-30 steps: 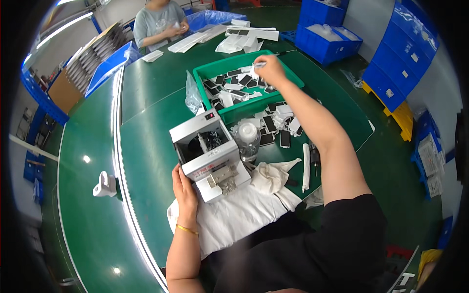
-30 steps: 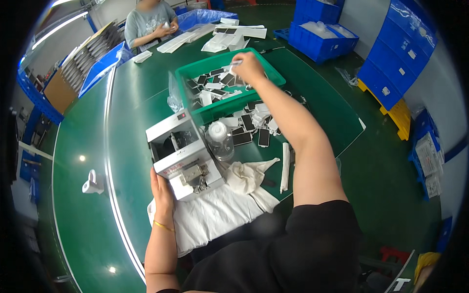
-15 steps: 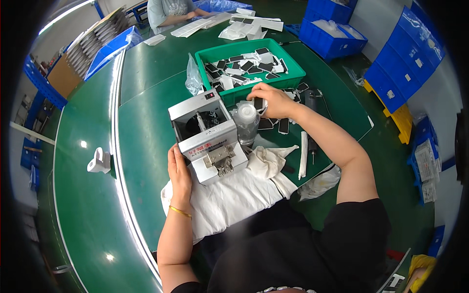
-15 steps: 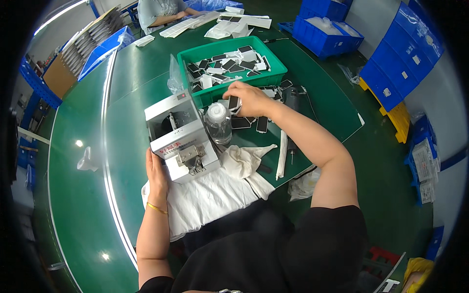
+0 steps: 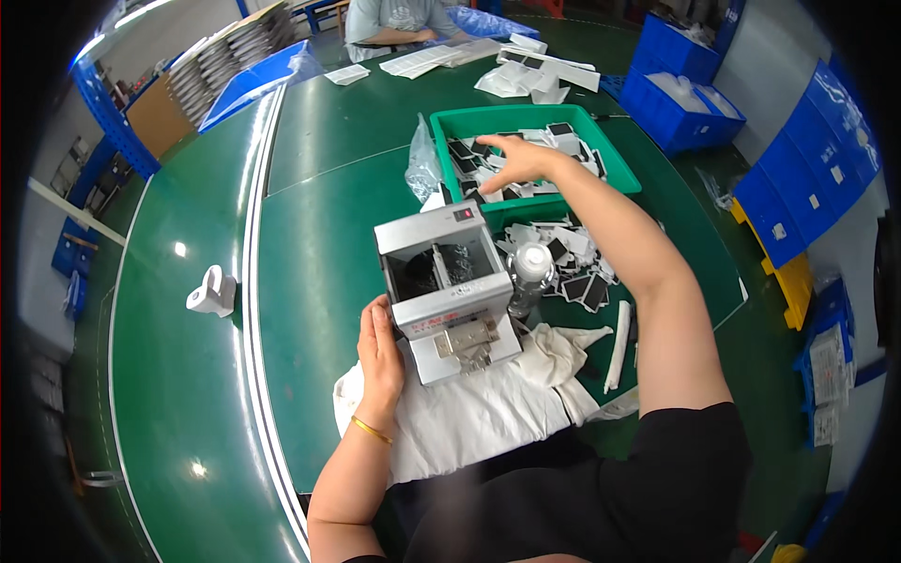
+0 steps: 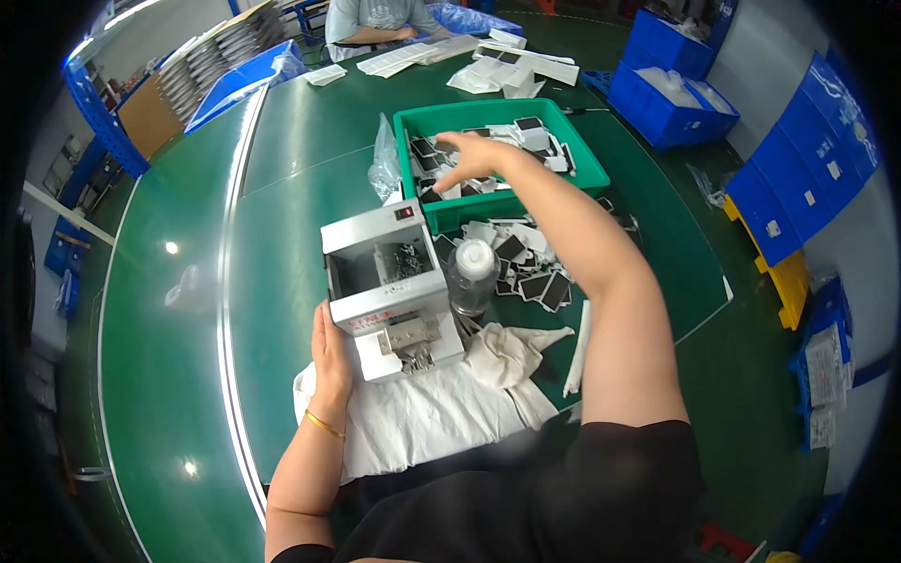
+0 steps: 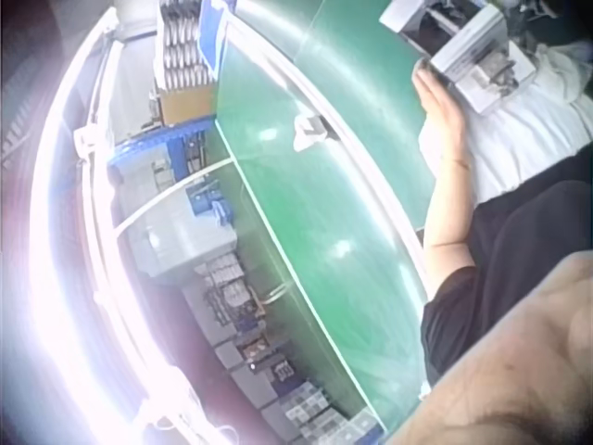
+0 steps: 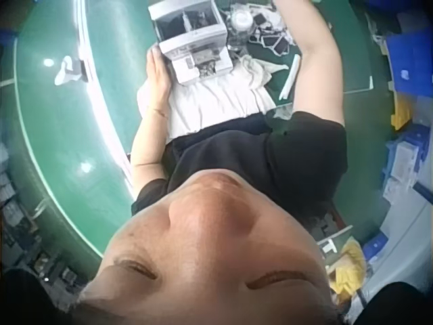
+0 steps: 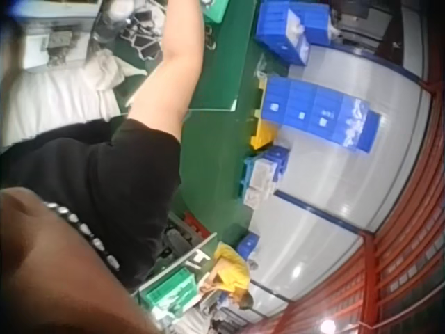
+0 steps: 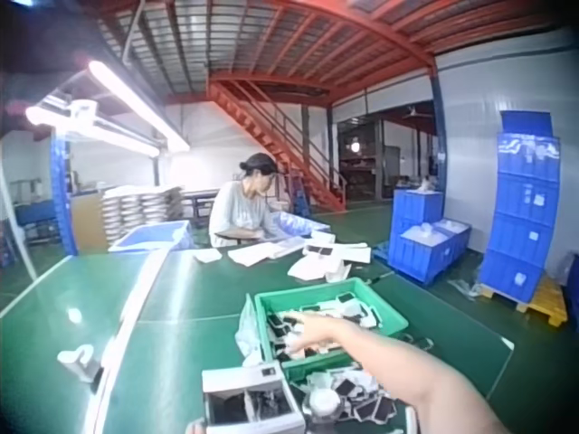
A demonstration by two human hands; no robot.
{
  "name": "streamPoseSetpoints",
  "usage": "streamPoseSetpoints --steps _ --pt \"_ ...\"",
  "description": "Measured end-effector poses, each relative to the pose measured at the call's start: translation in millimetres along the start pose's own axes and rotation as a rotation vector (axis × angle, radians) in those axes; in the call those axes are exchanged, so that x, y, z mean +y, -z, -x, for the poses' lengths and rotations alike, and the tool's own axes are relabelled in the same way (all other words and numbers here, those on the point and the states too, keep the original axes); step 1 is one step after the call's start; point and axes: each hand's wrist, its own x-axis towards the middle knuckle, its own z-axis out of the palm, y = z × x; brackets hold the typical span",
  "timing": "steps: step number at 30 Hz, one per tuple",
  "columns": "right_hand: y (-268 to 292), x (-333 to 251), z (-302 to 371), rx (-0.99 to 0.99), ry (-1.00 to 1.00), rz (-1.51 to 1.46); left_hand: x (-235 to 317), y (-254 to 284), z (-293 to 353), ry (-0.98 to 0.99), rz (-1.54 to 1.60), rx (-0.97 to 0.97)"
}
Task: Assembling white plastic electronic housings by inserting components and using an electric screwdriver.
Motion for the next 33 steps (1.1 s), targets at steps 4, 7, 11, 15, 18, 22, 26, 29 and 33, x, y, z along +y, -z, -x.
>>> streamPoseSetpoints --steps 4,7,11,15,18,22,26,29,33 --pt "-20 -12 -52 -0.278 -0.013 0.185 12 -2 5 0.011 -0.004 -0.012" --pt "-25 0 -65 -0.353 0.006 0.215 26 -7 7 0.022 -0.022 -0.013" --pt "-26 -6 -56 -0.363 0.029 0.298 27 -5 2 0.007 -0.017 -0.019" --pt "-18 -31 -44 -0.400 -0.006 0.394 29 -2 0 0.007 -0.036 0.006" --pt "-26 -19 -40 -0.269 -0.012 0.372 26 -4 -2 0.015 -0.047 0.001" --pt "-42 9 -39 -0.211 0.076 0.365 27 -5 2 -0.034 -0.094 0.005" --pt "-48 12 -41 -0.211 0.019 0.281 20 -5 4 -0.039 -0.104 0.010" --pt "-46 2 -33 -0.173 0.068 0.294 19 -2 4 -0.027 -0.120 0.026" --pt "-36 0 -26 -0.183 0.015 0.250 17 -4 1 -0.011 -0.083 0.029"
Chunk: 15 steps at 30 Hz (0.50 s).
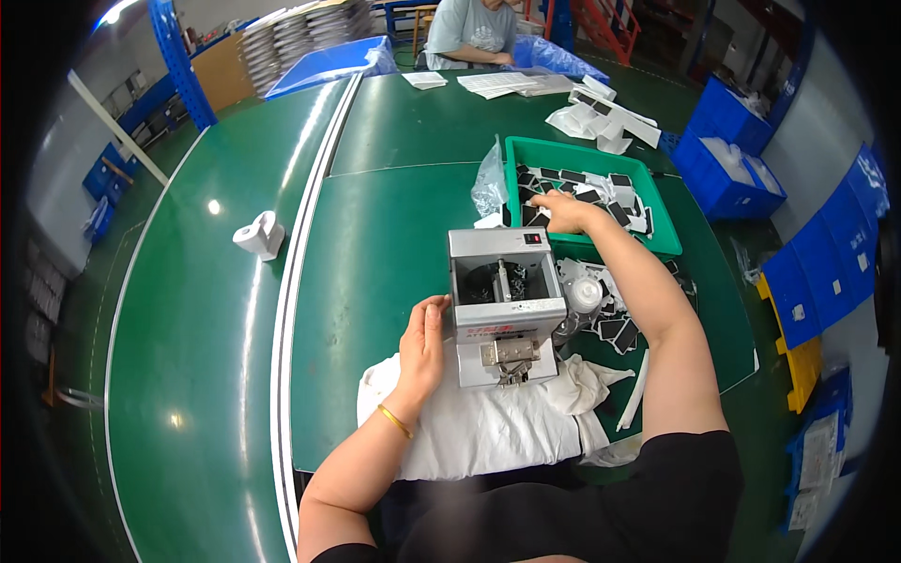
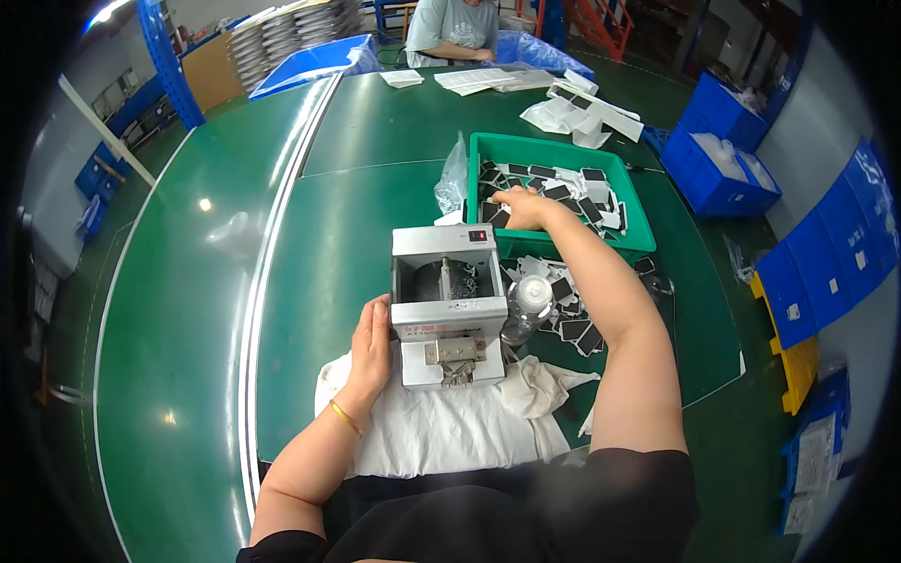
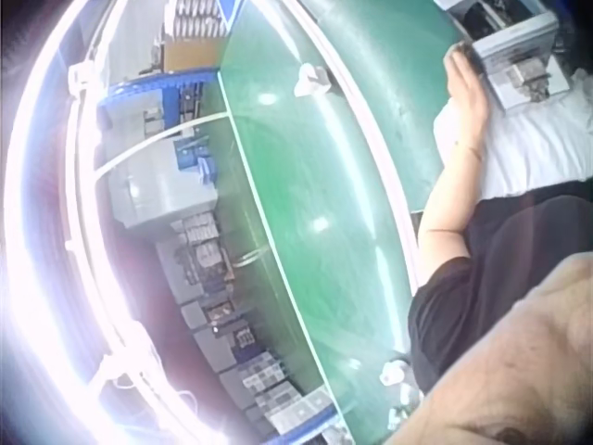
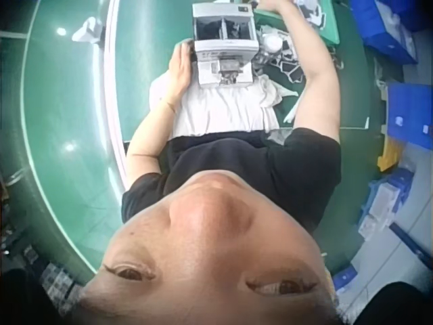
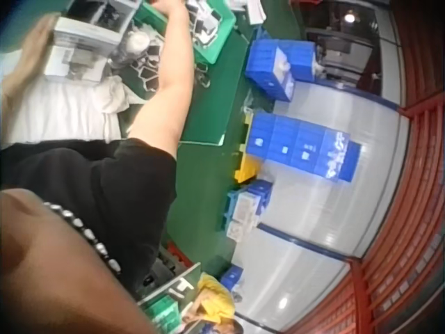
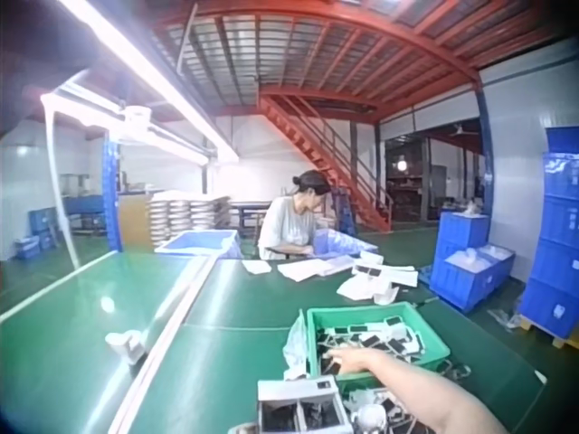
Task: Assembling white plastic electronic housings by inserting components and using an electric screwdriver.
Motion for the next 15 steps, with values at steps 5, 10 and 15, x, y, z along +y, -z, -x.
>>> streamPoseSetpoints --steps 5,10,15 --pt "-6 -3 -4 0.025 0.002 0.017 0 3 0 0.009 -0.021 0.000" --pt "-17 12 -11 0.169 0.009 -0.052 1 -1 -1 0.001 -0.007 -0.003" --pt "-12 9 -9 0.192 0.090 -0.076 4 1 1 -0.001 -0.005 -0.001"
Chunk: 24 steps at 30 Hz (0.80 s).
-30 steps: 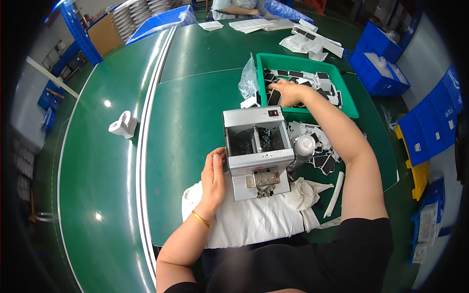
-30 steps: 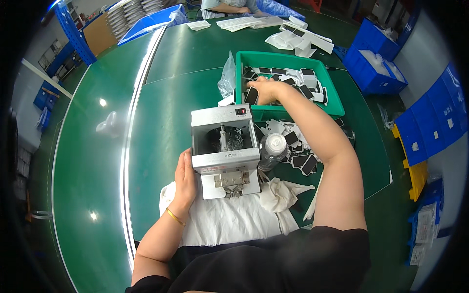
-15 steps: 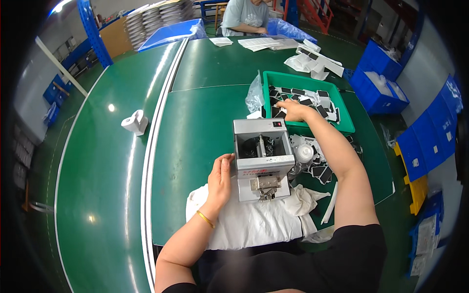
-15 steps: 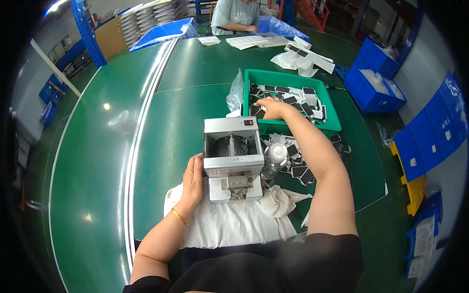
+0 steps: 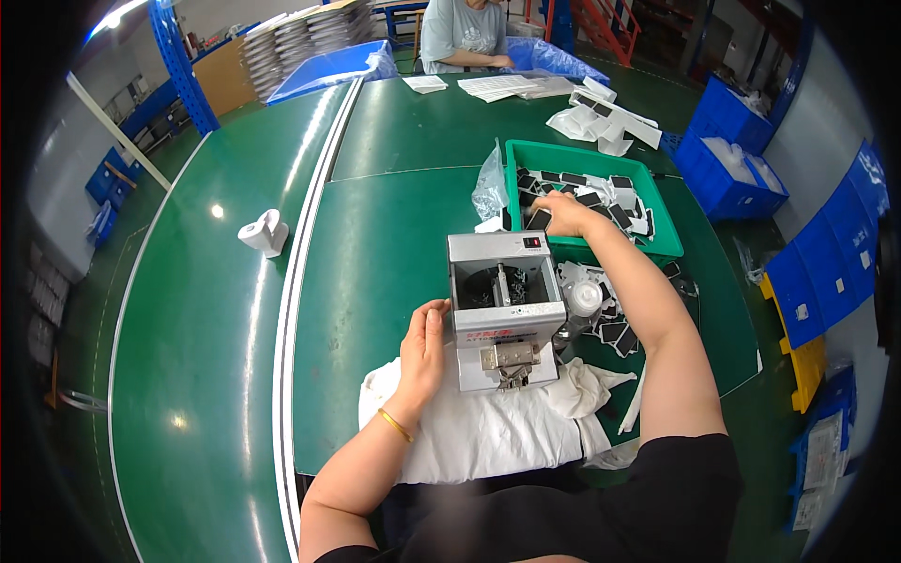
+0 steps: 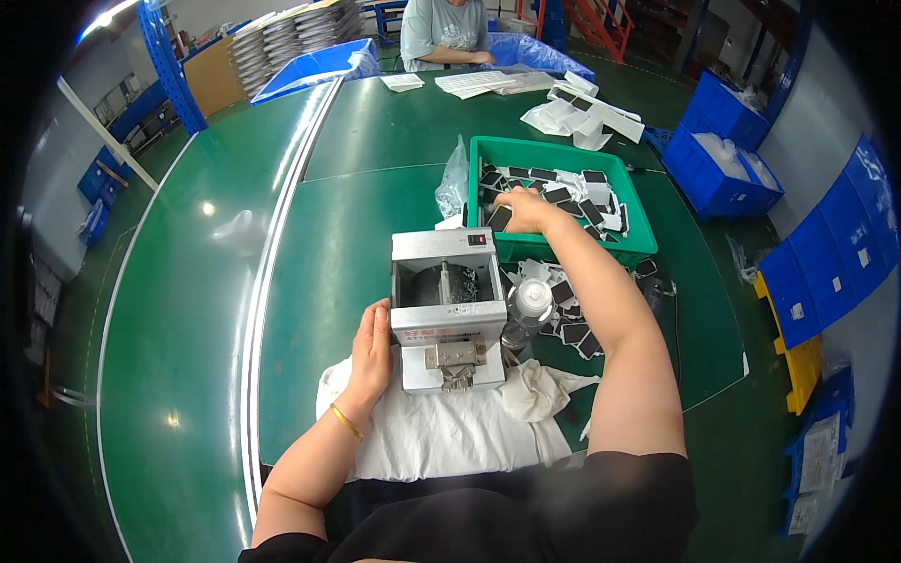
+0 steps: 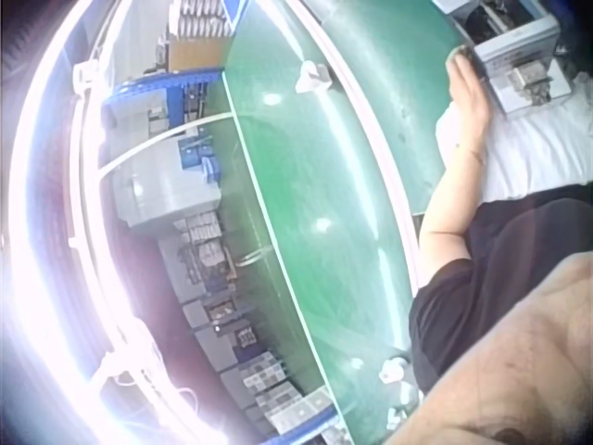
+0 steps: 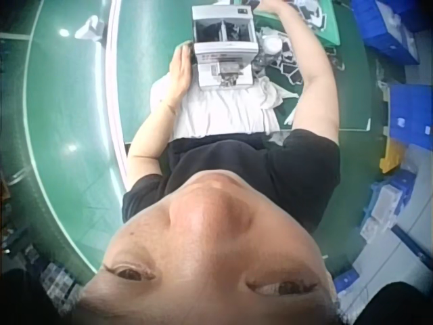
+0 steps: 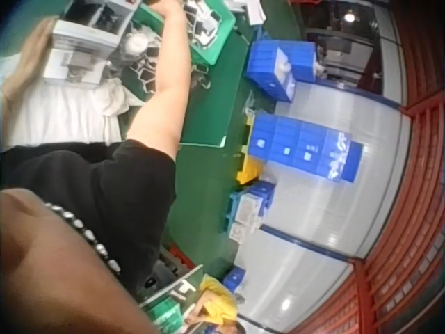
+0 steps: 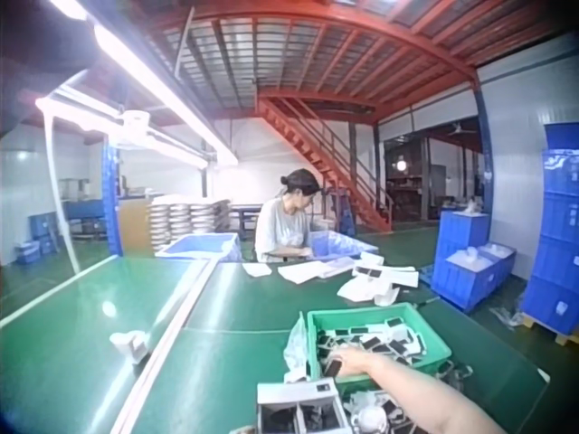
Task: Assembling white plastic electronic housings by inserting components and using an electric screwdriver.
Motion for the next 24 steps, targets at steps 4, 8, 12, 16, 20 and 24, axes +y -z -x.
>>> streamPoseSetpoints --steps 4,8,12,16,20,24 --pt "2 2 -2 -0.069 -0.056 0.108 1 -1 1 0.012 0.015 -0.013" --pt "7 9 0 -0.108 -0.112 0.091 2 1 2 0.014 0.011 -0.033" --pt "12 14 2 -0.143 -0.141 0.030 2 2 3 0.005 -0.001 -0.035" --pt "14 20 6 -0.080 -0.081 -0.037 -1 1 2 0.030 0.027 -0.047" --pt "18 13 10 -0.042 -0.023 -0.214 -10 1 0 0.036 0.068 -0.049" --pt "16 18 10 0.042 -0.015 -0.274 -15 0 -2 0.039 0.120 -0.059"
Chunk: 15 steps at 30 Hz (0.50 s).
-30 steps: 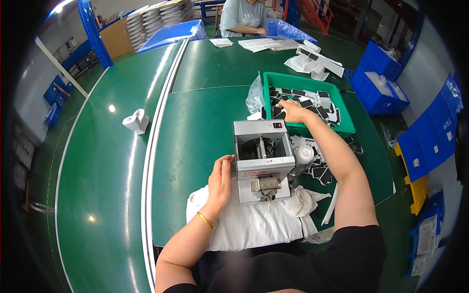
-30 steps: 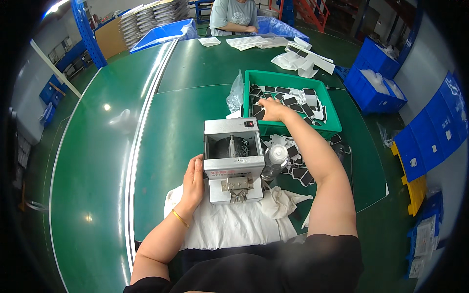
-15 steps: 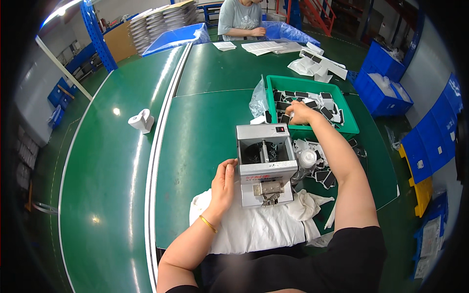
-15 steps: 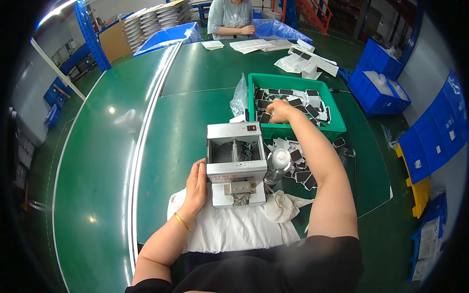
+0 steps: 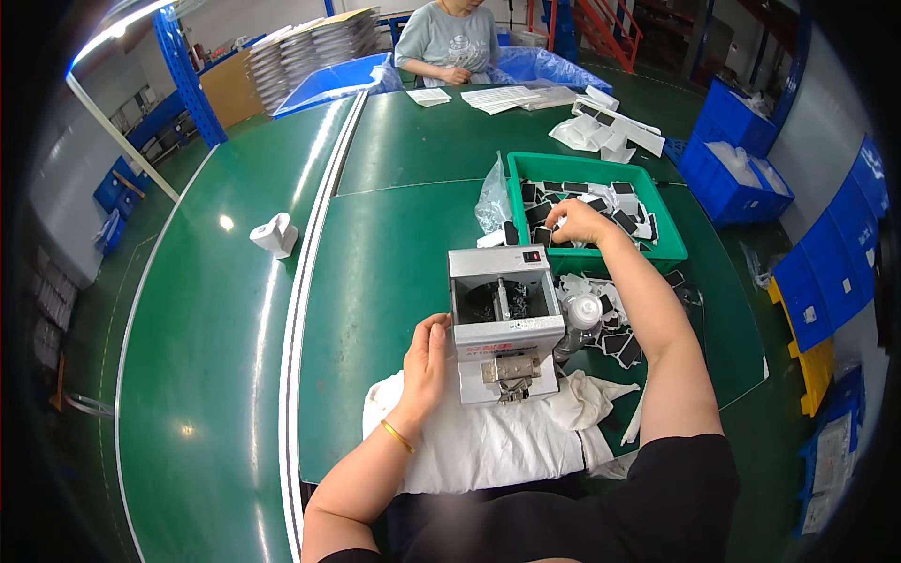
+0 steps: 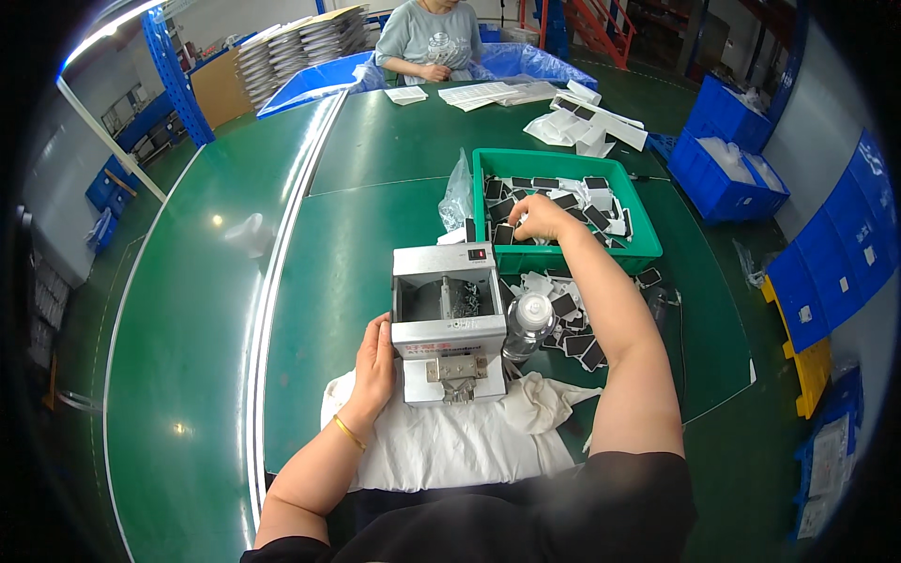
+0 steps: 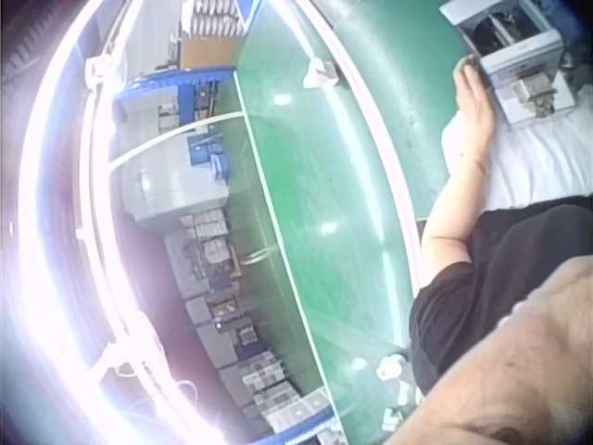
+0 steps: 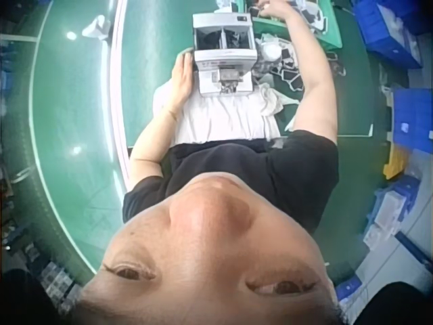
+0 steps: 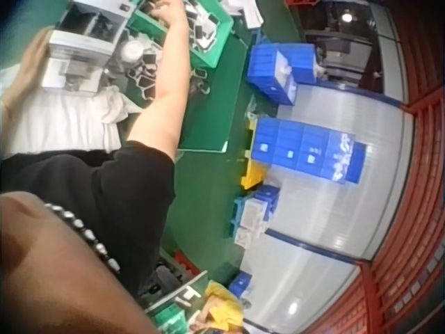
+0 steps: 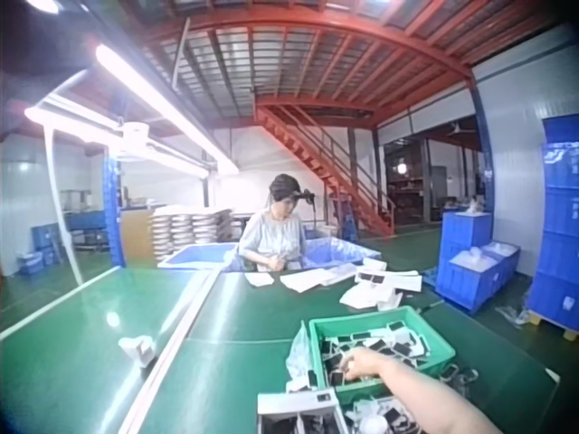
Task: Assembling white plastic electronic housings by inserting components and using an electric screwdriver.
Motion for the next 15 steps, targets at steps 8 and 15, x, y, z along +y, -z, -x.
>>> streamPoseSetpoints --steps 8,15 --pt "-2 13 -5 0.113 0.074 -0.160 17 -2 3 -0.088 -0.245 0.075" --pt "-12 19 -13 0.293 0.037 -0.148 -5 4 2 -0.050 -0.152 0.056"
